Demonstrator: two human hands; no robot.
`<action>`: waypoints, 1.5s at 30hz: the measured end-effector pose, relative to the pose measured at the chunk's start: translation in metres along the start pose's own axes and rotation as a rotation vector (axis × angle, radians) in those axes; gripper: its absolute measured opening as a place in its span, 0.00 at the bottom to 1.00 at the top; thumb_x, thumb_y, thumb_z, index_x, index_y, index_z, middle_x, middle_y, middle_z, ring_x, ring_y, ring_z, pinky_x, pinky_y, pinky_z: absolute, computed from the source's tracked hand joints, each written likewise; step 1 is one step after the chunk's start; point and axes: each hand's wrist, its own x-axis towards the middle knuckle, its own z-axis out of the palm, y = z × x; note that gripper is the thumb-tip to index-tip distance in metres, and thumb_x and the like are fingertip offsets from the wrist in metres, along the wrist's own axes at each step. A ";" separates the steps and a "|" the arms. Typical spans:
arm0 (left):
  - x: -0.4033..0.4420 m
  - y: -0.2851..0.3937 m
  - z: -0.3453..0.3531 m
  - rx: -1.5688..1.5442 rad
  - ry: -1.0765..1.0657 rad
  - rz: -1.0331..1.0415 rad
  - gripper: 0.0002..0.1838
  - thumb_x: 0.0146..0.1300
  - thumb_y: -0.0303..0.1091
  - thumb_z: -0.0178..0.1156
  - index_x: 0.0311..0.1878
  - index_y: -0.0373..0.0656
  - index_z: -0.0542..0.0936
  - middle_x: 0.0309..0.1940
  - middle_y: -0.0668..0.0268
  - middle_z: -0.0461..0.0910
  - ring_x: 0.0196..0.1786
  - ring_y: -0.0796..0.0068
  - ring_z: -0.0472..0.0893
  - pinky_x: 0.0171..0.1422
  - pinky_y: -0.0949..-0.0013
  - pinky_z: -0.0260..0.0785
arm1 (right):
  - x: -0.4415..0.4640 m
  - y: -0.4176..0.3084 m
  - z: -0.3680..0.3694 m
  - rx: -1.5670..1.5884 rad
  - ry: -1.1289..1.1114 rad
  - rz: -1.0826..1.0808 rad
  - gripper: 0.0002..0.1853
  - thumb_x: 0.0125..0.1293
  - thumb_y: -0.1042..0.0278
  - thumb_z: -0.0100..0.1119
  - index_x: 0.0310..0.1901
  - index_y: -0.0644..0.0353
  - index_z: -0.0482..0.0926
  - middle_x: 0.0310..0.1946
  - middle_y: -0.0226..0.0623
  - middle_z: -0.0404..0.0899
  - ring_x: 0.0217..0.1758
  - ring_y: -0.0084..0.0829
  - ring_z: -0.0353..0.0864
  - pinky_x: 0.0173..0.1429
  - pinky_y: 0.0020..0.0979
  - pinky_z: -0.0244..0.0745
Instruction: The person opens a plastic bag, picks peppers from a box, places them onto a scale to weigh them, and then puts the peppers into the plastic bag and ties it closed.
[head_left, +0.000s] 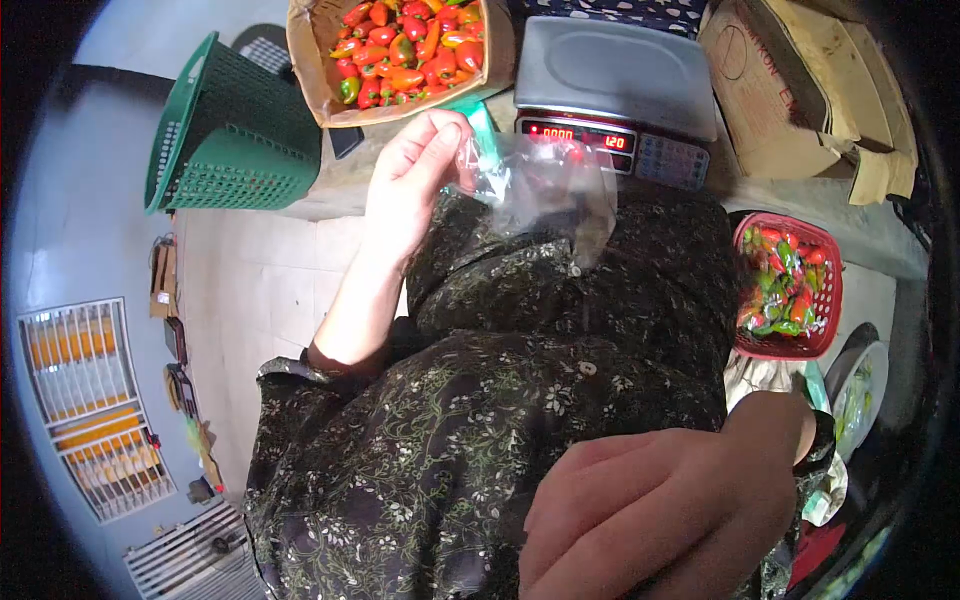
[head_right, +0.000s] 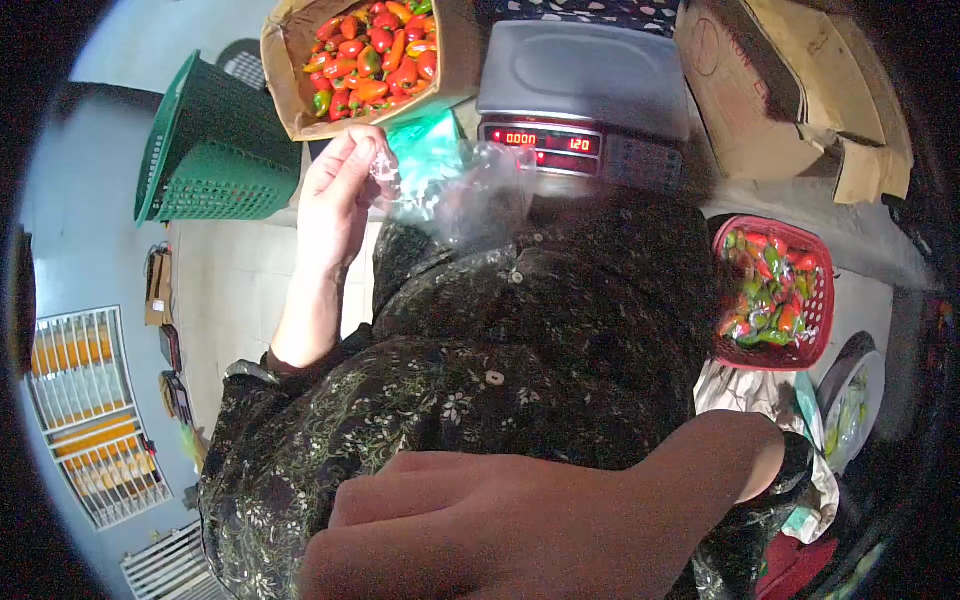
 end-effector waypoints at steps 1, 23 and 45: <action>-0.001 0.001 0.001 -0.023 0.030 -0.020 0.08 0.69 0.35 0.49 0.39 0.40 0.73 0.26 0.72 0.71 0.28 0.83 0.68 0.36 0.78 0.62 | -0.002 -0.001 0.000 -0.053 0.003 0.023 0.11 0.52 0.69 0.69 0.36 0.63 0.81 0.35 0.41 0.78 0.31 0.31 0.76 0.29 0.30 0.68; -0.024 0.012 0.026 0.154 -0.233 0.000 0.11 0.56 0.27 0.65 0.43 0.39 0.79 0.32 0.73 0.75 0.36 0.83 0.73 0.42 0.79 0.66 | -0.010 0.036 -0.104 -1.542 -0.168 0.473 0.08 0.55 0.64 0.58 0.24 0.55 0.71 0.23 0.34 0.72 0.32 0.38 0.74 0.40 0.39 0.63; -0.023 0.013 0.018 0.751 -0.251 0.332 0.05 0.55 0.33 0.65 0.31 0.43 0.80 0.26 0.71 0.80 0.33 0.77 0.76 0.50 0.71 0.57 | -0.027 0.030 -0.112 -0.984 0.158 0.731 0.13 0.59 0.65 0.59 0.24 0.64 0.73 0.18 0.35 0.71 0.21 0.26 0.71 0.28 0.31 0.65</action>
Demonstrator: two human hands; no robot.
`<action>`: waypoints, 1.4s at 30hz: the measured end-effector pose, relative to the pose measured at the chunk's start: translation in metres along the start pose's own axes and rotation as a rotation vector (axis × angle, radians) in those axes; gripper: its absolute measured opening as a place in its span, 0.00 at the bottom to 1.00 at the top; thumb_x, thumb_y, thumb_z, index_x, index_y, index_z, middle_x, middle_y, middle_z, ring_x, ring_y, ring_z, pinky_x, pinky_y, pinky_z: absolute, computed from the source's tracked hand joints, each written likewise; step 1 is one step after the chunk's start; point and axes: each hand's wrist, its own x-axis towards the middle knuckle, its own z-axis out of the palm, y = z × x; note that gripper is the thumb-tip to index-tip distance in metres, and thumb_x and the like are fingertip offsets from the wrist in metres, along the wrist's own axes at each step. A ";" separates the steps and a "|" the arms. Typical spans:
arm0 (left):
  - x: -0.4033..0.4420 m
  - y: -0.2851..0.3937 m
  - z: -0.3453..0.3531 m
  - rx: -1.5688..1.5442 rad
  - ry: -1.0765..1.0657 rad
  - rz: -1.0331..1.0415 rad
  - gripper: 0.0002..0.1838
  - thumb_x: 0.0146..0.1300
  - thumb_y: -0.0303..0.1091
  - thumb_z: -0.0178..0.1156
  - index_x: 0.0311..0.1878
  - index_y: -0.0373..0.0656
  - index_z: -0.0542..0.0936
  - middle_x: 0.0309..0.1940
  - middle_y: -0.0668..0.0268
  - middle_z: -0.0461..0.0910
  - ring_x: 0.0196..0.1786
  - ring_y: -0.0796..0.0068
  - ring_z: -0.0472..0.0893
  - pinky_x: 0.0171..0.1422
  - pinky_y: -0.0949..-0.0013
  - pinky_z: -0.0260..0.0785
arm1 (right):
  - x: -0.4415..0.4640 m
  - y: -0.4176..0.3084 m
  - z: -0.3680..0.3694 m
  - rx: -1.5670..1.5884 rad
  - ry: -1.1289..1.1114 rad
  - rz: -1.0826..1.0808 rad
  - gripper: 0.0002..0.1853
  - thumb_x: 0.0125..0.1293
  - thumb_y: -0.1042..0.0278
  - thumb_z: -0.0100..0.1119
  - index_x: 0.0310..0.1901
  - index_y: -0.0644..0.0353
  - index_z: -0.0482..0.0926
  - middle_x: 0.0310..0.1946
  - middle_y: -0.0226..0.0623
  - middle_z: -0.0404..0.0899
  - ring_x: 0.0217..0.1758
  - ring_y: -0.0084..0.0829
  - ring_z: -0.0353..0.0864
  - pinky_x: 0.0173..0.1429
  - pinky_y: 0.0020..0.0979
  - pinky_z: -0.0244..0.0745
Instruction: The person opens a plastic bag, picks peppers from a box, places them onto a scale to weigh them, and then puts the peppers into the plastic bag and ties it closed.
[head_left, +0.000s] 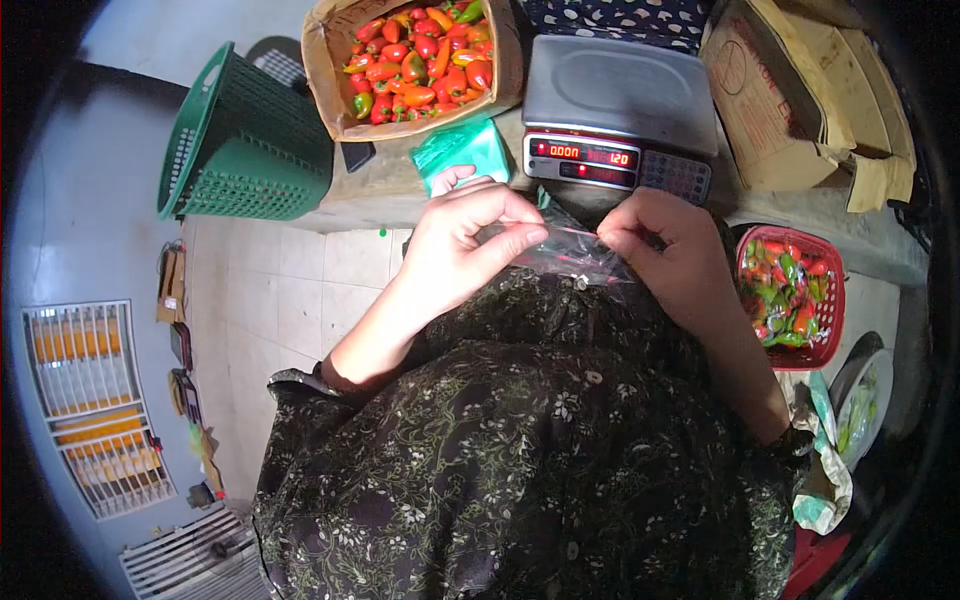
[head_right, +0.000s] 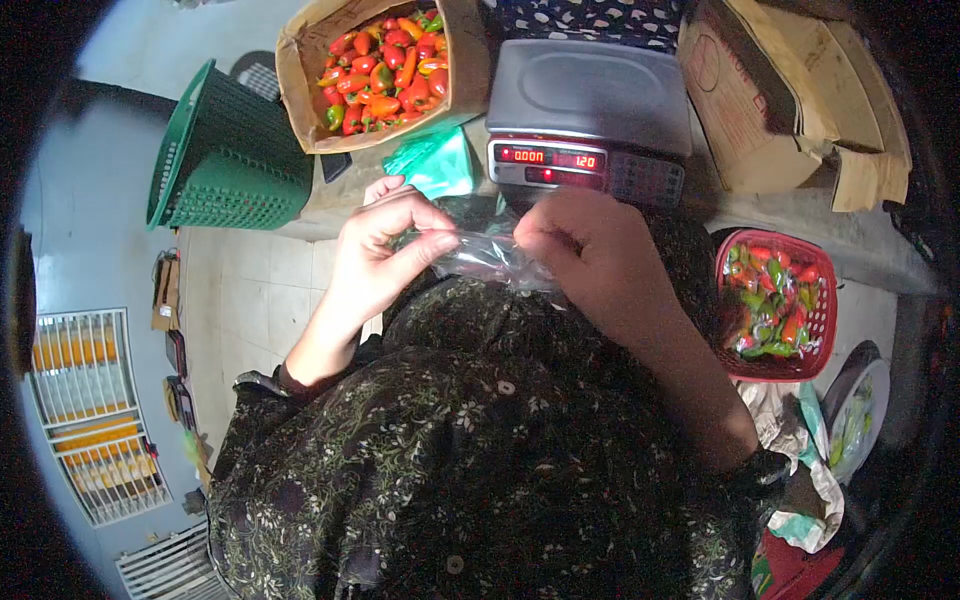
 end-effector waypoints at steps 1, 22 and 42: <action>0.000 0.002 0.001 -0.012 -0.001 -0.008 0.05 0.55 0.33 0.65 0.31 0.44 0.80 0.26 0.71 0.80 0.33 0.77 0.76 0.51 0.70 0.57 | 0.000 -0.003 -0.005 -0.092 -0.050 0.011 0.12 0.59 0.65 0.59 0.25 0.64 0.74 0.19 0.35 0.72 0.22 0.25 0.71 0.29 0.31 0.65; 0.007 0.002 0.008 0.225 0.328 0.036 0.09 0.54 0.30 0.65 0.37 0.42 0.76 0.28 0.69 0.74 0.36 0.74 0.74 0.55 0.66 0.57 | -0.002 0.012 0.002 0.178 -0.040 0.082 0.12 0.59 0.65 0.61 0.24 0.64 0.77 0.19 0.30 0.74 0.23 0.20 0.71 0.31 0.25 0.66; 0.003 0.004 0.055 -0.579 0.041 -0.312 0.07 0.59 0.30 0.63 0.36 0.41 0.75 0.29 0.76 0.73 0.35 0.86 0.71 0.43 0.80 0.63 | -0.008 0.038 0.041 0.476 0.116 0.203 0.05 0.58 0.71 0.60 0.30 0.63 0.76 0.26 0.27 0.78 0.31 0.15 0.74 0.37 0.22 0.69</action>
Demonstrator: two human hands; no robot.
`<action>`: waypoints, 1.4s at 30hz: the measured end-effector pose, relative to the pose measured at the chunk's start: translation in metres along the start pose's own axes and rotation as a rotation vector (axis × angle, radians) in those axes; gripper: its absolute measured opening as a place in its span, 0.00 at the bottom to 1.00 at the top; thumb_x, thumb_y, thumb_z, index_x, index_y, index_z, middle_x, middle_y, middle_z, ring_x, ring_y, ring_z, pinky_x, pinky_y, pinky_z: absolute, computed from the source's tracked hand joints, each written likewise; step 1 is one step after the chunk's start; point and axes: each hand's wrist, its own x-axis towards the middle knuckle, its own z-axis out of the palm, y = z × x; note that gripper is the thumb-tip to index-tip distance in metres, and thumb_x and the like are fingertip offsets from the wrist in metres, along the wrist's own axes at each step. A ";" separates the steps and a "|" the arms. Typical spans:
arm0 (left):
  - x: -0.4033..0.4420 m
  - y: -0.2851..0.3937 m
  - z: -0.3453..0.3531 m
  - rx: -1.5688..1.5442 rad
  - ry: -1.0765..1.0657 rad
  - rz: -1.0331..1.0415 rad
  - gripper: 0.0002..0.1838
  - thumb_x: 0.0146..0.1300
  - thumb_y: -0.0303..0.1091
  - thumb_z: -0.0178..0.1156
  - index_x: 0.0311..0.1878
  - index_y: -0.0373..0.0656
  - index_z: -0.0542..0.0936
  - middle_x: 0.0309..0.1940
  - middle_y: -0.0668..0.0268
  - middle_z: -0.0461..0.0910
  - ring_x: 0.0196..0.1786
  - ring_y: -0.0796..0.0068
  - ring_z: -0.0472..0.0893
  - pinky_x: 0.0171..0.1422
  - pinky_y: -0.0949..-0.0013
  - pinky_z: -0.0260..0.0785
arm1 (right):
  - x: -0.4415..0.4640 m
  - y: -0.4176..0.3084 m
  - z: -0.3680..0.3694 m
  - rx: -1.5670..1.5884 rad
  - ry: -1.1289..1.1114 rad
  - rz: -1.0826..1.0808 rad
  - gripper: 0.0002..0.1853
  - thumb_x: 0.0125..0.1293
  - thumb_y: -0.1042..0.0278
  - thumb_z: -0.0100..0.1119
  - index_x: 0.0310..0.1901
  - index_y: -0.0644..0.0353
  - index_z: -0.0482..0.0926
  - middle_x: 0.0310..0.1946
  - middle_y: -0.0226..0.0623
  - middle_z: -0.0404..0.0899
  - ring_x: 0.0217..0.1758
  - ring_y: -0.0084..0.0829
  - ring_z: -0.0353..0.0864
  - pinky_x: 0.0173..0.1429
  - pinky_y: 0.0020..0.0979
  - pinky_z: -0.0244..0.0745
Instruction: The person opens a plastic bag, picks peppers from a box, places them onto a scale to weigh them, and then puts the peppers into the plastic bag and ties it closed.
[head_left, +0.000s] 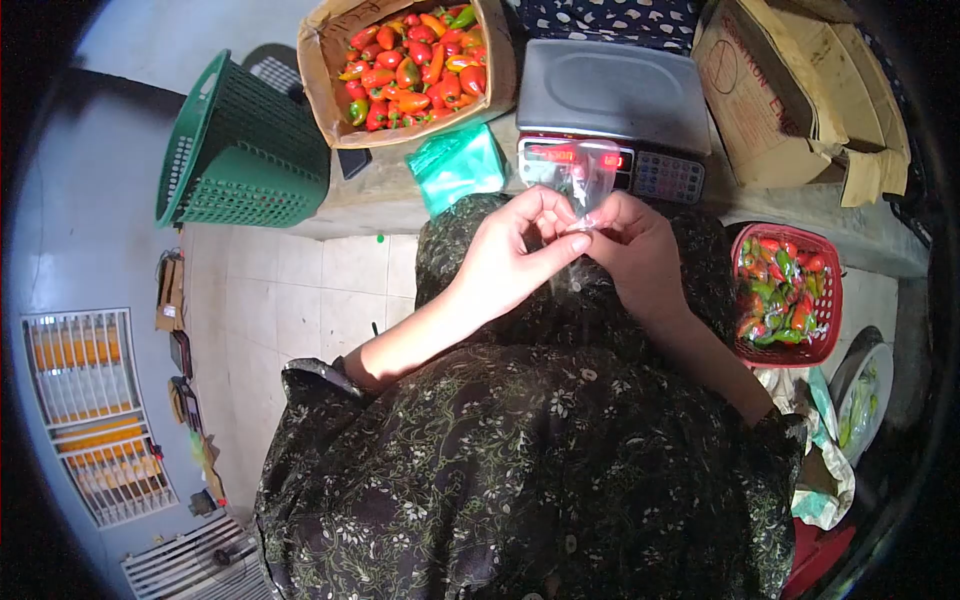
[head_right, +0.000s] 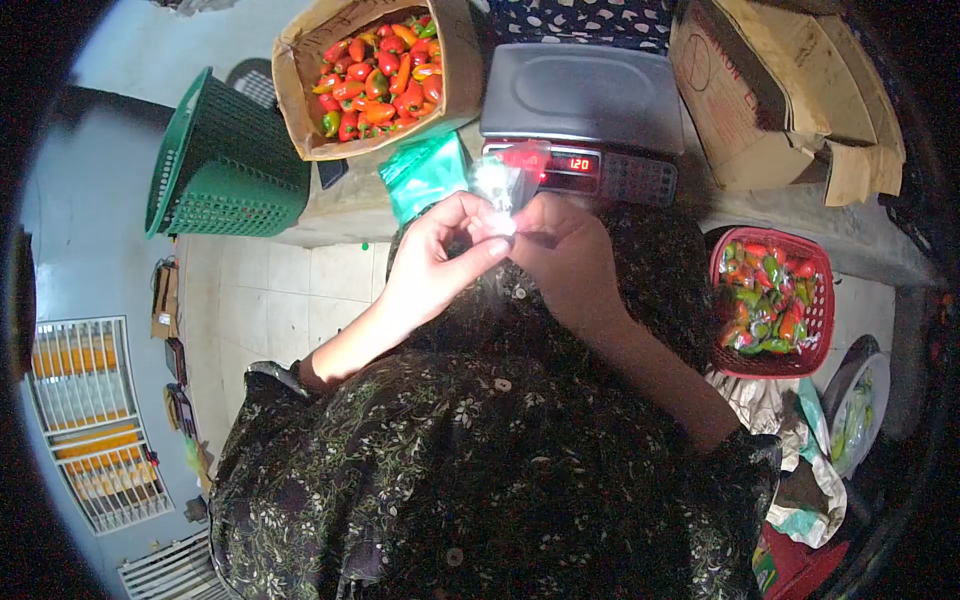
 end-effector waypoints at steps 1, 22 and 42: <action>0.000 -0.002 -0.002 -0.093 -0.048 -0.063 0.06 0.60 0.30 0.62 0.36 0.41 0.75 0.29 0.76 0.74 0.35 0.87 0.71 0.43 0.80 0.63 | -0.001 0.004 -0.001 -0.071 -0.003 -0.017 0.06 0.57 0.71 0.61 0.29 0.62 0.75 0.25 0.27 0.78 0.31 0.15 0.74 0.37 0.22 0.69; -0.006 -0.036 -0.015 -0.151 -0.340 -0.154 0.12 0.61 0.33 0.61 0.44 0.37 0.77 0.36 0.68 0.79 0.41 0.82 0.74 0.48 0.72 0.68 | -0.019 0.009 -0.005 -0.352 -0.101 0.080 0.08 0.55 0.70 0.66 0.31 0.62 0.76 0.28 0.26 0.75 0.31 0.17 0.72 0.37 0.23 0.70; -0.005 -0.045 -0.016 -0.961 0.127 -0.237 0.04 0.68 0.31 0.48 0.41 0.42 0.71 0.33 0.70 0.73 0.32 0.82 0.73 0.41 0.76 0.68 | -0.018 0.022 -0.021 -0.224 -0.046 0.102 0.03 0.61 0.73 0.54 0.31 0.61 0.73 0.31 0.29 0.75 0.35 0.20 0.72 0.43 0.25 0.68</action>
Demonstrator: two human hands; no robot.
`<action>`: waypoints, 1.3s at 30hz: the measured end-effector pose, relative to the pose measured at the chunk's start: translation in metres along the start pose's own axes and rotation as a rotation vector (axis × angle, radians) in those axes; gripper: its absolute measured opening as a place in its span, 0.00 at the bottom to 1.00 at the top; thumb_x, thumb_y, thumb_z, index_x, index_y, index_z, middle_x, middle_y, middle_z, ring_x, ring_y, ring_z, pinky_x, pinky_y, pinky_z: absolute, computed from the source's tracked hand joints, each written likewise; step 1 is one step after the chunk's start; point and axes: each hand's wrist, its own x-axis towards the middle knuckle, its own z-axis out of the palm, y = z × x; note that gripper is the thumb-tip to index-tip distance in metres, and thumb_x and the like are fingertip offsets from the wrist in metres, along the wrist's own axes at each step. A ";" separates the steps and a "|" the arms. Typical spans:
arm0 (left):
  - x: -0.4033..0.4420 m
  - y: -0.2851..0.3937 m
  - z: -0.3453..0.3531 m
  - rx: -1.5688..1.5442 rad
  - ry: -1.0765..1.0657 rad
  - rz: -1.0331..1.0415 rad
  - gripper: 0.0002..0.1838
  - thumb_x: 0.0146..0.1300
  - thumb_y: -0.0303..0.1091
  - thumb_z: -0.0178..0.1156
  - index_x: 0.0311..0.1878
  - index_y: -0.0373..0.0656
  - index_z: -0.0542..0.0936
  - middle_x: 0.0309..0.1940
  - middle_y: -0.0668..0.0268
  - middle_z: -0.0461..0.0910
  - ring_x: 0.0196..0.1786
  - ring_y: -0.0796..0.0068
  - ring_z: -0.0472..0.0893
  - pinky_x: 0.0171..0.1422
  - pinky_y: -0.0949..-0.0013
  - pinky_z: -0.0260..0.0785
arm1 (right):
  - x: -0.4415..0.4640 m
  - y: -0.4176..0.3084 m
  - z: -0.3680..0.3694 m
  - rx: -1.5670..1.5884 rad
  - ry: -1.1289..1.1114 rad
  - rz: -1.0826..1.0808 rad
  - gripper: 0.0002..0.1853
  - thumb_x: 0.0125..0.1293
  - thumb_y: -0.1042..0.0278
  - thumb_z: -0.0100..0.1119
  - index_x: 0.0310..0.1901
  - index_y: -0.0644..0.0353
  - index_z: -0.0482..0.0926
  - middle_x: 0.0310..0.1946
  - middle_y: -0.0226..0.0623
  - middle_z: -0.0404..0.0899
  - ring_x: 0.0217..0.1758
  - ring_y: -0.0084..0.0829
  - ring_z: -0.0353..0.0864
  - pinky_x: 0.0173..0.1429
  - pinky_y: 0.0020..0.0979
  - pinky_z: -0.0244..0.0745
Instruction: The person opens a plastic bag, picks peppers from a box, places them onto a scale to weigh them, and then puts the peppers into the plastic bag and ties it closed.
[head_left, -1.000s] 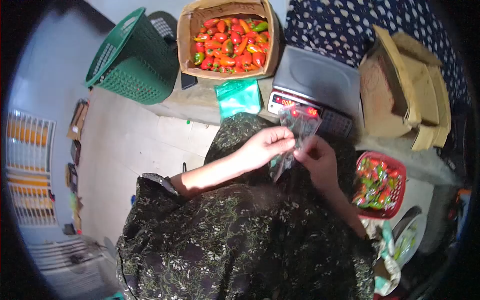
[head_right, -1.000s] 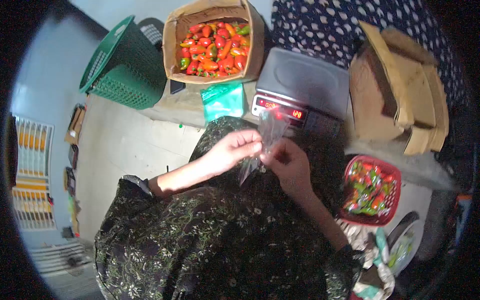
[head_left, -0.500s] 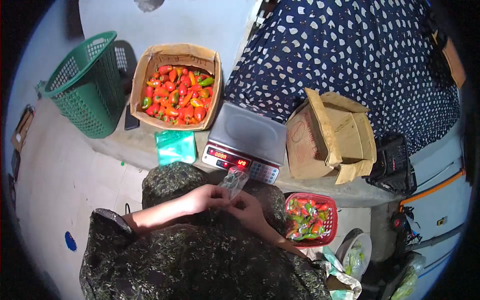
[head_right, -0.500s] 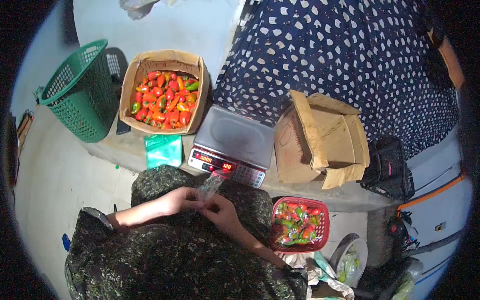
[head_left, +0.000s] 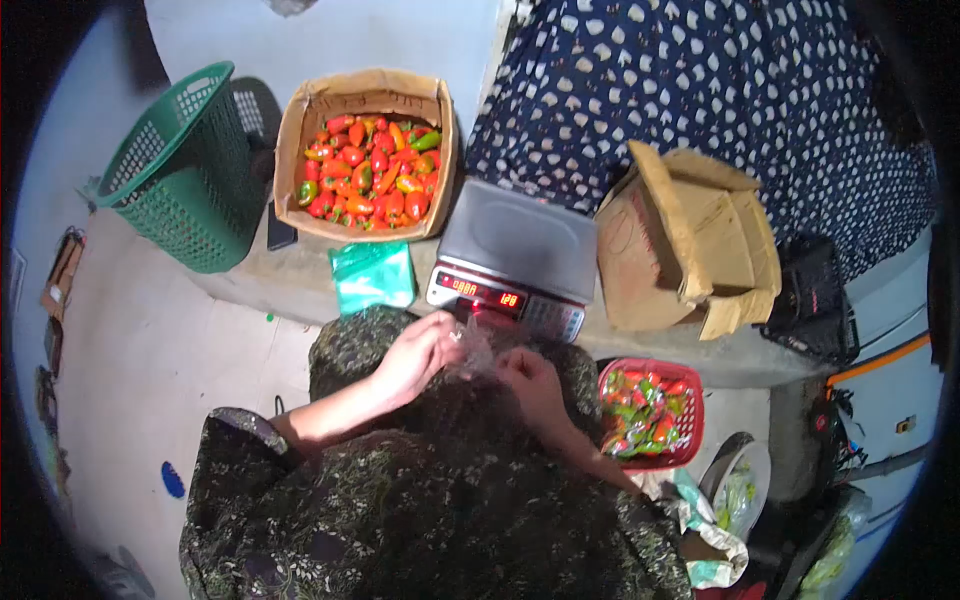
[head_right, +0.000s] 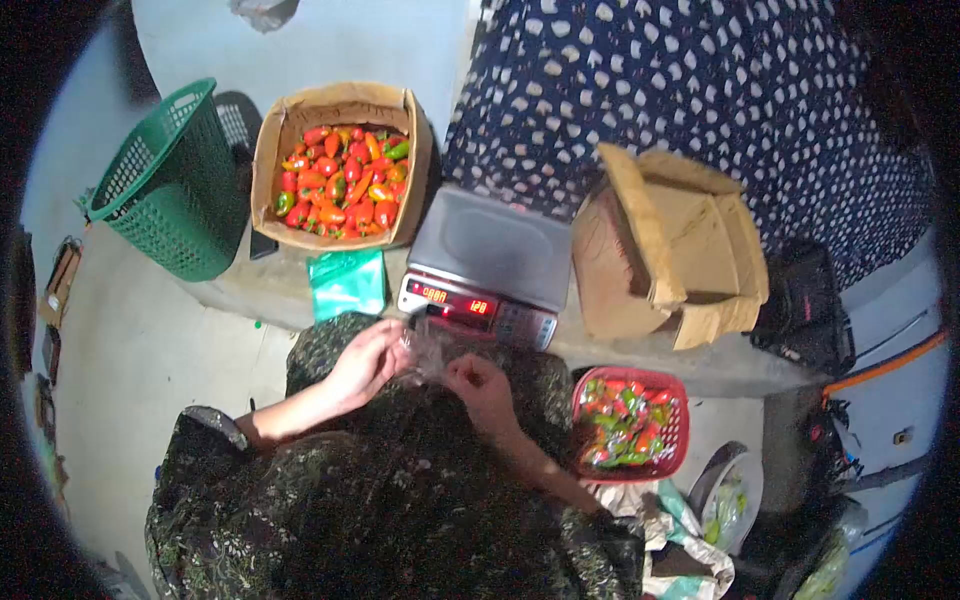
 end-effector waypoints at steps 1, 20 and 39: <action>-0.001 0.002 0.004 -0.057 0.022 -0.007 0.04 0.68 0.31 0.48 0.41 0.42 0.71 0.31 0.71 0.73 0.31 0.82 0.72 0.41 0.76 0.68 | 0.002 0.000 0.000 -0.039 -0.010 0.017 0.03 0.61 0.74 0.53 0.30 0.60 0.73 0.31 0.30 0.76 0.35 0.21 0.74 0.44 0.26 0.70; 0.018 -0.014 -0.016 0.462 -0.126 0.035 0.06 0.68 0.31 0.51 0.41 0.38 0.74 0.33 0.69 0.75 0.36 0.85 0.74 0.42 0.79 0.66 | 0.008 -0.003 0.007 -0.087 -0.041 -0.086 0.08 0.63 0.68 0.57 0.33 0.62 0.70 0.23 0.29 0.72 0.26 0.22 0.71 0.34 0.26 0.68; 0.033 -0.012 -0.034 0.522 -0.046 0.251 0.04 0.63 0.24 0.53 0.40 0.41 0.70 0.31 0.72 0.75 0.34 0.85 0.73 0.40 0.79 0.66 | 0.007 -0.001 0.002 -0.157 -0.111 0.038 0.12 0.56 0.62 0.65 0.31 0.61 0.74 0.25 0.27 0.74 0.31 0.23 0.74 0.38 0.27 0.70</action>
